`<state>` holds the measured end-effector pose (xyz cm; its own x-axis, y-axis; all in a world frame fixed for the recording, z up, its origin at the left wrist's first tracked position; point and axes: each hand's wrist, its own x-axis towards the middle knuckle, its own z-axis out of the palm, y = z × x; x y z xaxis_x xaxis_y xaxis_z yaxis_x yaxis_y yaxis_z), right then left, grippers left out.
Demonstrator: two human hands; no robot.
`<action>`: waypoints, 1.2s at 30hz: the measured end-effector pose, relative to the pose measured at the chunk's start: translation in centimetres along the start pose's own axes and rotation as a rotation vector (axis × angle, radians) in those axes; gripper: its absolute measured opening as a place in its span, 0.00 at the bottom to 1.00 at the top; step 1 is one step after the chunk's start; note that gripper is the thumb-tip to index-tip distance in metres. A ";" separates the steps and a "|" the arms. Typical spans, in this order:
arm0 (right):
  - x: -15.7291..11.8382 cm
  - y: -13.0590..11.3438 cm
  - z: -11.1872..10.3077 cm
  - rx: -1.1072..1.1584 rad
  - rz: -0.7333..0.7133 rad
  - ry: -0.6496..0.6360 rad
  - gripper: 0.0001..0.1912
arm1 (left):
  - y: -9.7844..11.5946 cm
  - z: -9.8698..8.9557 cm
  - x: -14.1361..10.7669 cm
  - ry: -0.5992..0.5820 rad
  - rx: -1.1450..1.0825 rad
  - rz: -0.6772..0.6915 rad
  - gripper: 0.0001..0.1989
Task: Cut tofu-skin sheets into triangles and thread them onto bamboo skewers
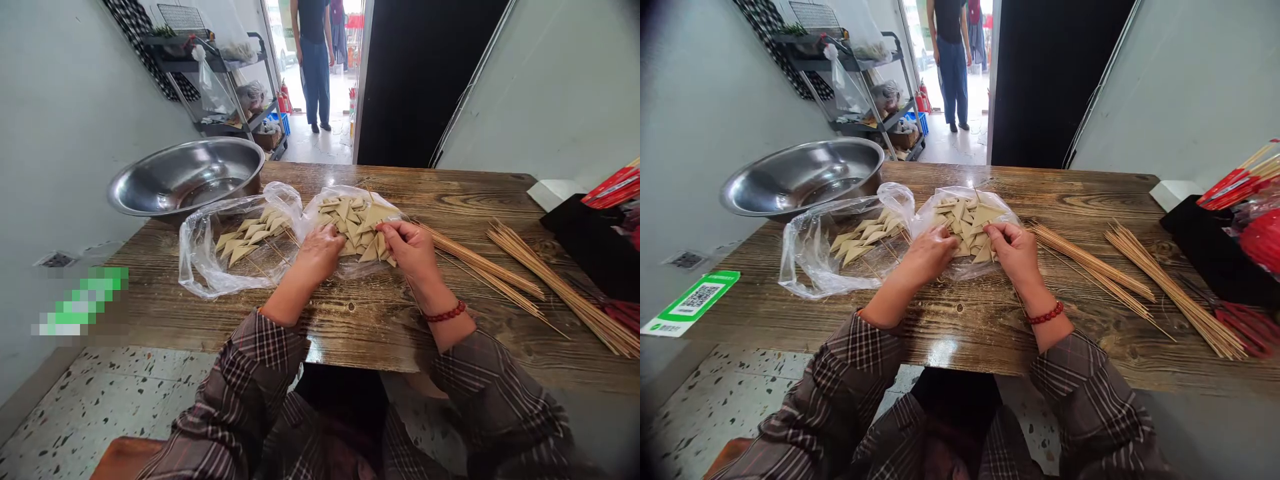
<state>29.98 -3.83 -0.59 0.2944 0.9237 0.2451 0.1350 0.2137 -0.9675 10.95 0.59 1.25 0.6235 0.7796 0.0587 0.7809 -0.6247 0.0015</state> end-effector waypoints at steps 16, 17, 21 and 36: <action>-1.1 -0.6 0.3 -0.027 -0.014 -0.132 0.18 | -0.6 0.2 0.9 0.482 -1.777 -0.394 0.07; -1.2 -0.7 0.3 -0.045 -0.017 -0.155 0.18 | -0.5 -0.1 0.9 0.484 -1.860 -0.419 0.07; -1.7 -1.1 0.6 -0.094 -0.014 -0.253 0.17 | -0.3 -0.8 0.7 0.509 -2.068 -0.495 0.04; -2.0 -0.5 0.7 -0.284 -0.125 -0.370 0.12 | -0.9 -0.5 0.6 0.417 -2.225 -0.536 0.01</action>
